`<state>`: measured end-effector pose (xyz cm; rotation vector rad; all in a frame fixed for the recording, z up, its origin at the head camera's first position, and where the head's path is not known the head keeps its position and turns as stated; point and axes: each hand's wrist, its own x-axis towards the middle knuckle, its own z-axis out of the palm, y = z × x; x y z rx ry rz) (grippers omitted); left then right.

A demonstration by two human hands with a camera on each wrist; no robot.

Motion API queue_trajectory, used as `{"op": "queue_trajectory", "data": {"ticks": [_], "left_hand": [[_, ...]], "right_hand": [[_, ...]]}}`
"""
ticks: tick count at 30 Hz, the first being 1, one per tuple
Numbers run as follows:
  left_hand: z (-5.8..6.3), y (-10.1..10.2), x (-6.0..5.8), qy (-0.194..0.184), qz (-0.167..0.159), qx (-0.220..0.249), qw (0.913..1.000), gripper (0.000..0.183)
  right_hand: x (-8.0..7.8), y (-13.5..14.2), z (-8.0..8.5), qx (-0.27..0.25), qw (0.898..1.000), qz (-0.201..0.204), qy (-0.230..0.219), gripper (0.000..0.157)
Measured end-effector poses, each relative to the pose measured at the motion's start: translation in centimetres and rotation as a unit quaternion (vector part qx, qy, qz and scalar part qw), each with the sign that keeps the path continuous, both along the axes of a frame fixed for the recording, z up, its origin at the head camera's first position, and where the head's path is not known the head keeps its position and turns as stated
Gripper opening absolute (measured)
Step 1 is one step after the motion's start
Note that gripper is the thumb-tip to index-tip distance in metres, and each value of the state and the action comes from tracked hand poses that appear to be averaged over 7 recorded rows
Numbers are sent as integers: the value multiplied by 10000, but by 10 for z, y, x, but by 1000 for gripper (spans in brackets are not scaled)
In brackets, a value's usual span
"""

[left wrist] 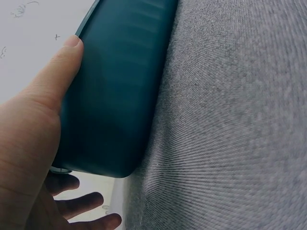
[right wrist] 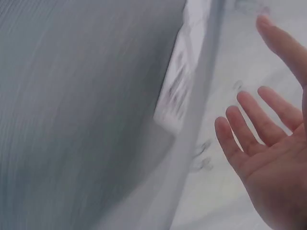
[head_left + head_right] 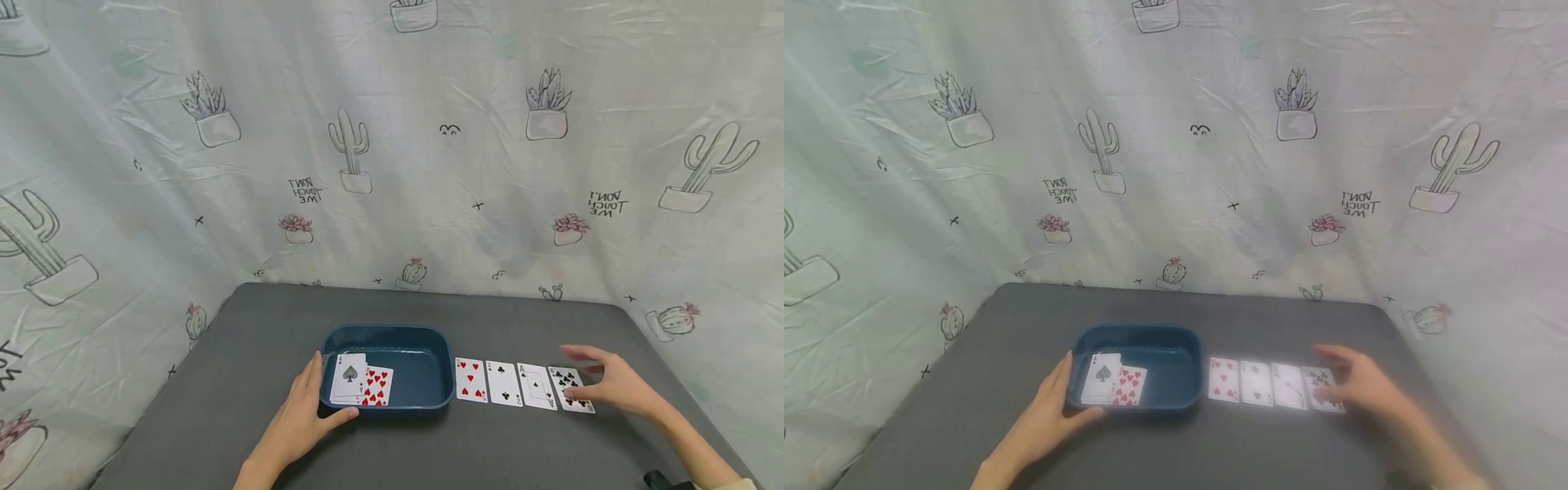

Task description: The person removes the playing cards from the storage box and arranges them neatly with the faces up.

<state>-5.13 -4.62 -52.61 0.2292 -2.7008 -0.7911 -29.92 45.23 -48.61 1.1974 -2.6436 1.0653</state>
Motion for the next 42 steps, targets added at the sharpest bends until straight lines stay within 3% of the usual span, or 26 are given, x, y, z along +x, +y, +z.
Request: {"op": "queue_trajectory", "data": {"ticks": [6, 11, 18, 22, 26, 31, 42], "left_hand": [[-1, 1, -2, -74, -37, 75, 9999, 124], [2, 0, -3, -89, -24, 66, 9999, 125], [-1, 3, 1, -124, 21, 39, 9999, 126], [-4, 4, 2, -117, 35, 17, 9999, 126], [-5, 6, 3, -98, 42, -14, 9999, 127], [-3, 7, 2, -166, 78, -30, 9998, 129], [-3, 8, 0, -229, 127, 72, 9996, 129]], "right_hand": [[32, -41, 13, -442, 9988, -118, -177, 66], [60, -96, 25, -992, 9933, 258, -528, 57], [94, -175, 20, -1635, 9701, 973, -1507, 48], [105, -217, 9, -1967, 9562, 1346, -1699, 43], [107, -252, 0, -2106, 9496, 1466, -1798, 41], [99, -282, -8, -1998, 9491, 1525, -1900, 42], [78, -314, -18, -700, 9745, 1443, -1568, 56]]}}
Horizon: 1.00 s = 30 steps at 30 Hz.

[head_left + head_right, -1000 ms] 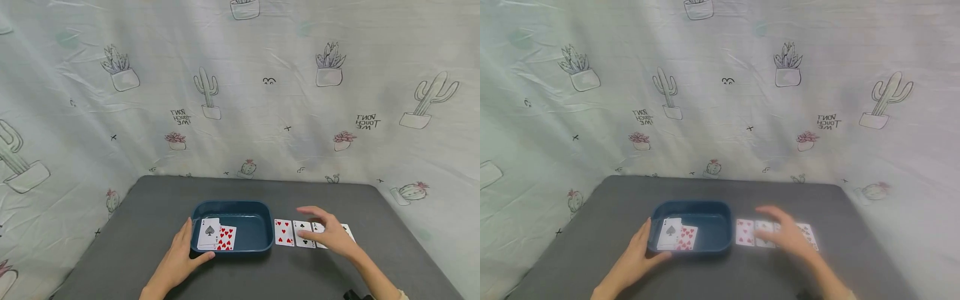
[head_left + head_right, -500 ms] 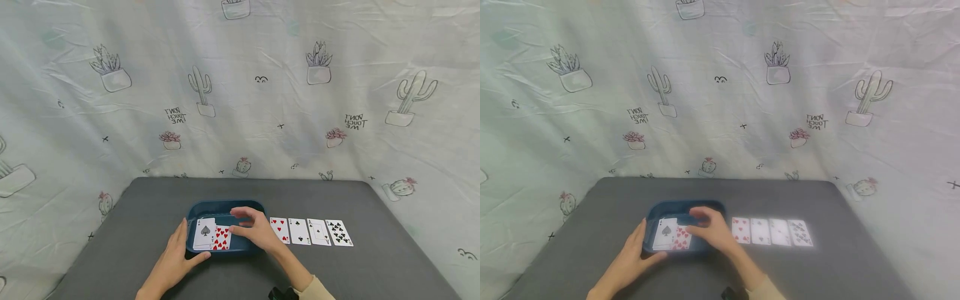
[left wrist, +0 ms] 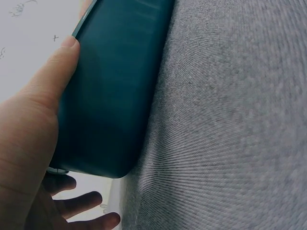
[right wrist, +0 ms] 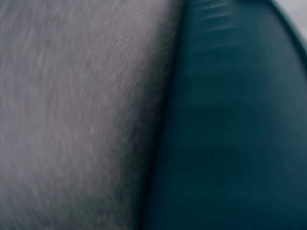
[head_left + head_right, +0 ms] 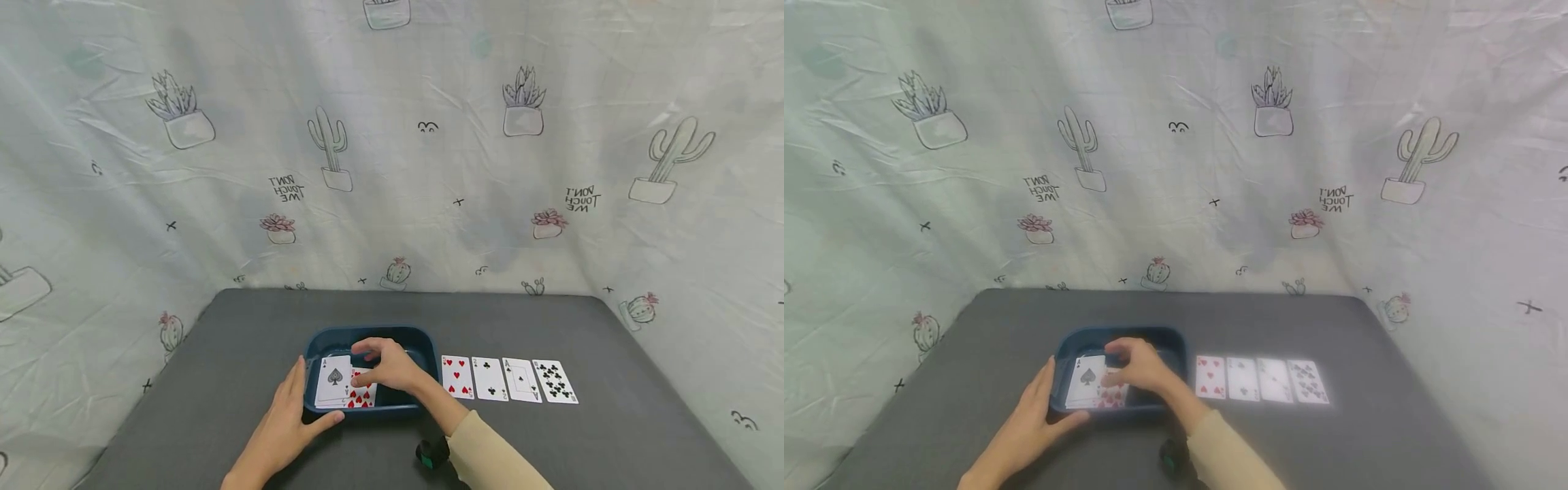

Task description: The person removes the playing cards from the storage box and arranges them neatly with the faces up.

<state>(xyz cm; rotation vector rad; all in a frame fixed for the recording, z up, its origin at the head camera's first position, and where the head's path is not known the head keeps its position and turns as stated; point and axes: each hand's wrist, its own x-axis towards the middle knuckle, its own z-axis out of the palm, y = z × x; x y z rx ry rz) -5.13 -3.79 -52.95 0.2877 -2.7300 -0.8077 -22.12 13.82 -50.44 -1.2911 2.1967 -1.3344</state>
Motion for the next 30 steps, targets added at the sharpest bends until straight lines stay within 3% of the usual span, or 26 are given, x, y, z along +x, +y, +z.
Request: {"op": "queue_trajectory", "data": {"ticks": [9, 14, 21, 26, 30], "left_hand": [[2, 0, -1, 12, -4, 3, 10000, 127], [3, -1, -1, -56, -9, -35, 10000, 129], [2, -2, 0, -69, 0, -48, 10000, 129], [2, -2, -1, -25, -9, -36, 10000, 127], [0, -1, -2, -67, -5, -37, 10000, 128]], "right_hand": [[-2, -12, -3, 495, 9987, 99, -71, 73], [-2, -21, -9, 669, 9974, 29, 261, 75], [7, -28, -8, 918, 9893, -152, 1128, 78], [11, -27, -6, 995, 9849, -269, 1393, 79], [11, -26, -7, 901, 9835, -115, 1562, 78]]}}
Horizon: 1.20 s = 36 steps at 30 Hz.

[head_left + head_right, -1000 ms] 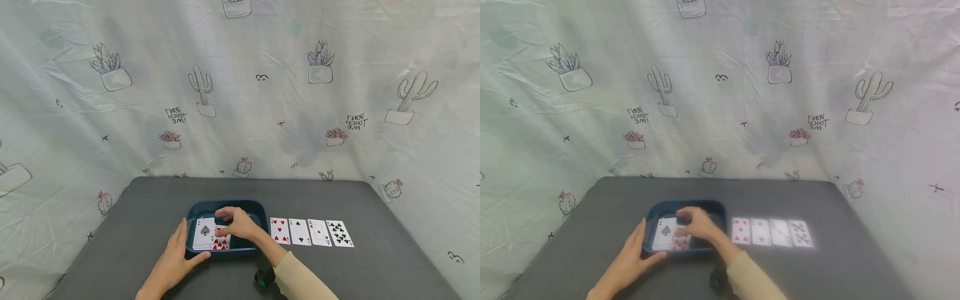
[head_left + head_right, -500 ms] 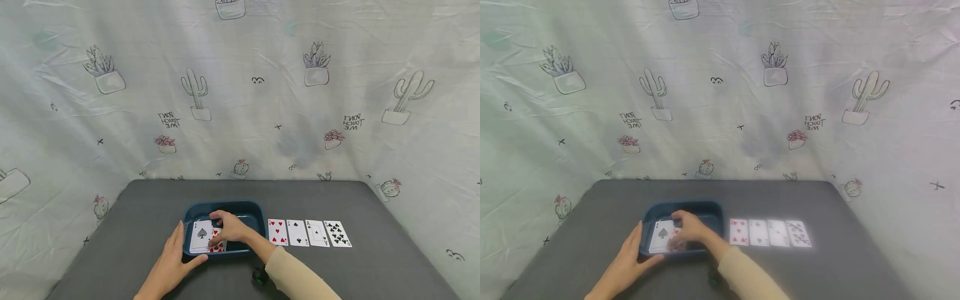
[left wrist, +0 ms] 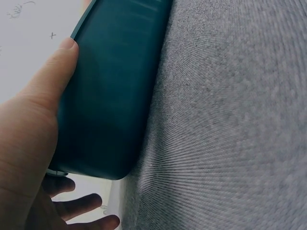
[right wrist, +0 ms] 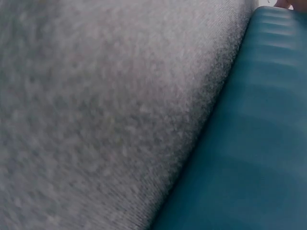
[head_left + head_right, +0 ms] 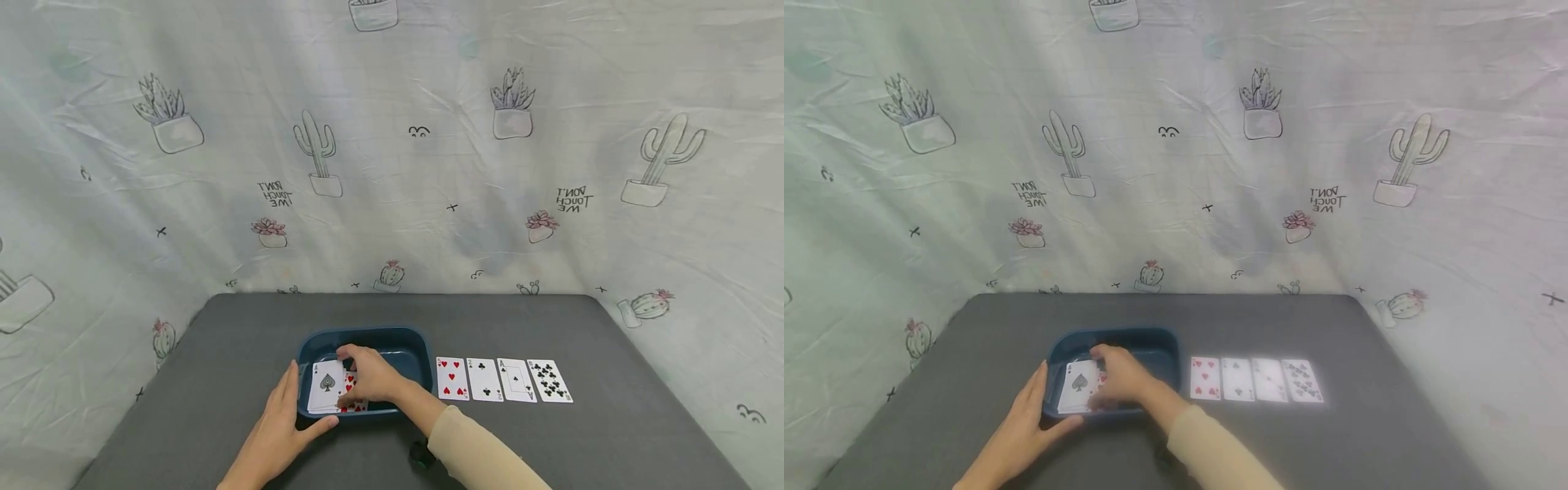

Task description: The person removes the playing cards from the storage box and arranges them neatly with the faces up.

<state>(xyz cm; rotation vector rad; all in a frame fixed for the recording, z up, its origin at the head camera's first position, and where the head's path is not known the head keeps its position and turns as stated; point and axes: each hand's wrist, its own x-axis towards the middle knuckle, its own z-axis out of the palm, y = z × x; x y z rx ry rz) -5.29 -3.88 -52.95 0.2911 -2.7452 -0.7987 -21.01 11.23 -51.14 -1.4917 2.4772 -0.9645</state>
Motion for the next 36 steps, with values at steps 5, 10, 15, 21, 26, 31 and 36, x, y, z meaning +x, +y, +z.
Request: {"op": "queue_trajectory", "data": {"ticks": [5, 10, 15, 21, 26, 31, 36], "left_hand": [[1, 0, 0, -43, 2, 16, 10000, 129], [-1, -1, -1, 35, -53, 49, 10000, 126], [-4, -3, -1, 132, -127, 52, 9998, 123], [-7, -6, -1, 269, -144, -28, 9995, 123], [-5, -6, 0, 169, -107, -50, 9998, 126], [-4, -5, -1, 80, -37, -69, 9999, 124], [-4, -5, -3, -4, -1, -88, 10000, 125]], "right_hand": [[0, 1, 2, -181, 9996, 206, 39, 82], [-1, 0, -1, 119, 9996, 271, 39, 86], [-3, -4, -6, 372, 9980, 389, 322, 84], [-2, -8, -8, 322, 9975, 420, 471, 83], [-3, -7, -8, 157, 9966, 546, 592, 88], [-4, -6, -5, -166, 9969, 679, 363, 91], [-5, -5, -3, -351, 9973, 639, -42, 91]]}}
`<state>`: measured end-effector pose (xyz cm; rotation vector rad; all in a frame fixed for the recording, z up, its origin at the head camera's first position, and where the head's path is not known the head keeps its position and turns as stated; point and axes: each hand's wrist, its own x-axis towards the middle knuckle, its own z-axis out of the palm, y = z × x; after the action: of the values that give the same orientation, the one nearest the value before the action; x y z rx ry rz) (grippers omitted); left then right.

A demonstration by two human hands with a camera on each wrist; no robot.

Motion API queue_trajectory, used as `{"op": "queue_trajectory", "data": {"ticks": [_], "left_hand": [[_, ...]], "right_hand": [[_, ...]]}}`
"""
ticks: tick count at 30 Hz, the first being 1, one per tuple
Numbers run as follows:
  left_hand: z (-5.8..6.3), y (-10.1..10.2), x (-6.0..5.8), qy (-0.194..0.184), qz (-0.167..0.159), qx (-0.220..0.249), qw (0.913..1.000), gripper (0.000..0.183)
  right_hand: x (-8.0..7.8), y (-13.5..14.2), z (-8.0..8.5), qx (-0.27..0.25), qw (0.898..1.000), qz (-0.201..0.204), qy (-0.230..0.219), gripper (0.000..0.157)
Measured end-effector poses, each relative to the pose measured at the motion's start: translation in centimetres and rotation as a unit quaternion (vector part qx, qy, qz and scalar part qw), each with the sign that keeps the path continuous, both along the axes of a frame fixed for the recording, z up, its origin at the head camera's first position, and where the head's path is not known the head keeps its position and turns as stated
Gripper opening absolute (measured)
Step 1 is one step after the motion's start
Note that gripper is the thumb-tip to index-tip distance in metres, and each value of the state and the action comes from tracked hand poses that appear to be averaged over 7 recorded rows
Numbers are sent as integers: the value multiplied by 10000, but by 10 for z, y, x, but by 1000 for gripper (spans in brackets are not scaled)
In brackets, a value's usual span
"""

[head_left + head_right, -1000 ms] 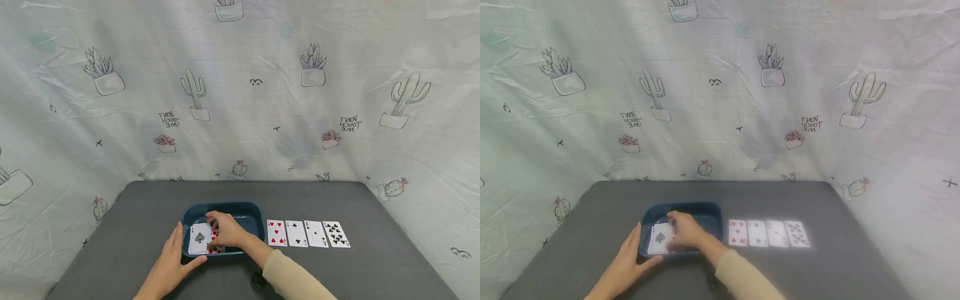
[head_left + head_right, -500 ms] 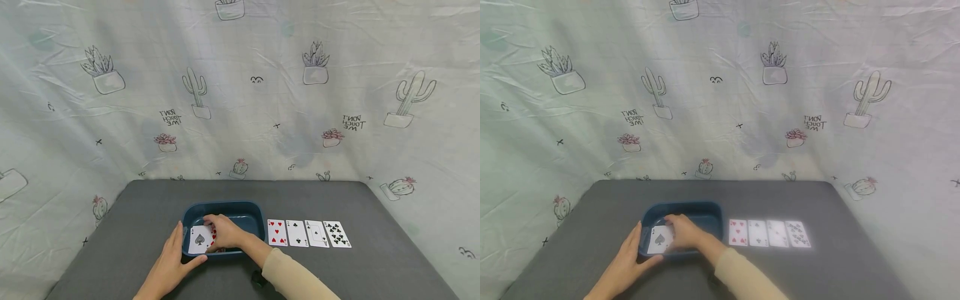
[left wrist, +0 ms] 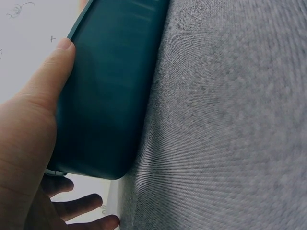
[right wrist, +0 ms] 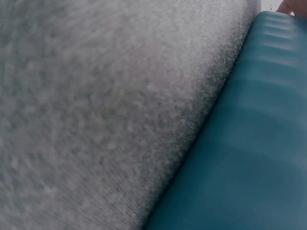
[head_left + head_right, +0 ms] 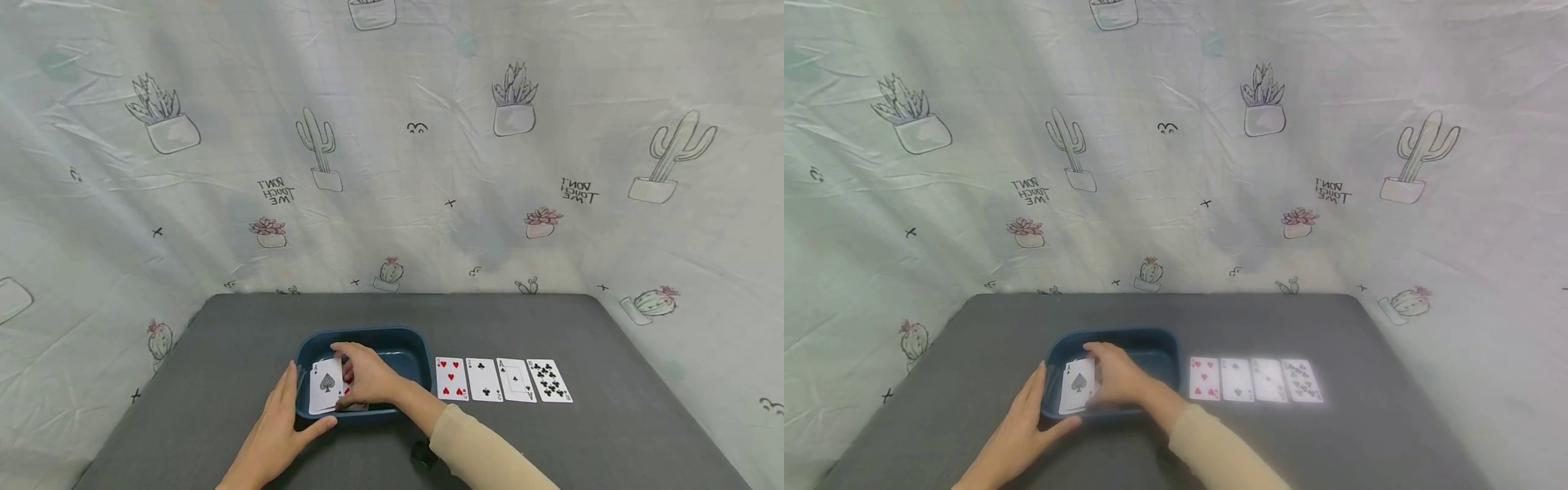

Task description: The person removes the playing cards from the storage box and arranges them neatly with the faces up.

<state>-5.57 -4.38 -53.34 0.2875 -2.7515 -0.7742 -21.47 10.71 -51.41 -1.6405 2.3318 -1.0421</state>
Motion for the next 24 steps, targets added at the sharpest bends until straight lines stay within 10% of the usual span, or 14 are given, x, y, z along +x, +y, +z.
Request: {"op": "queue_trajectory", "data": {"ticks": [24], "left_hand": [[0, 1, 2, 33, -3, -9, 10000, 125]], "right_hand": [[2, 4, 1, 58, 9996, 102, -244, 86]]}}
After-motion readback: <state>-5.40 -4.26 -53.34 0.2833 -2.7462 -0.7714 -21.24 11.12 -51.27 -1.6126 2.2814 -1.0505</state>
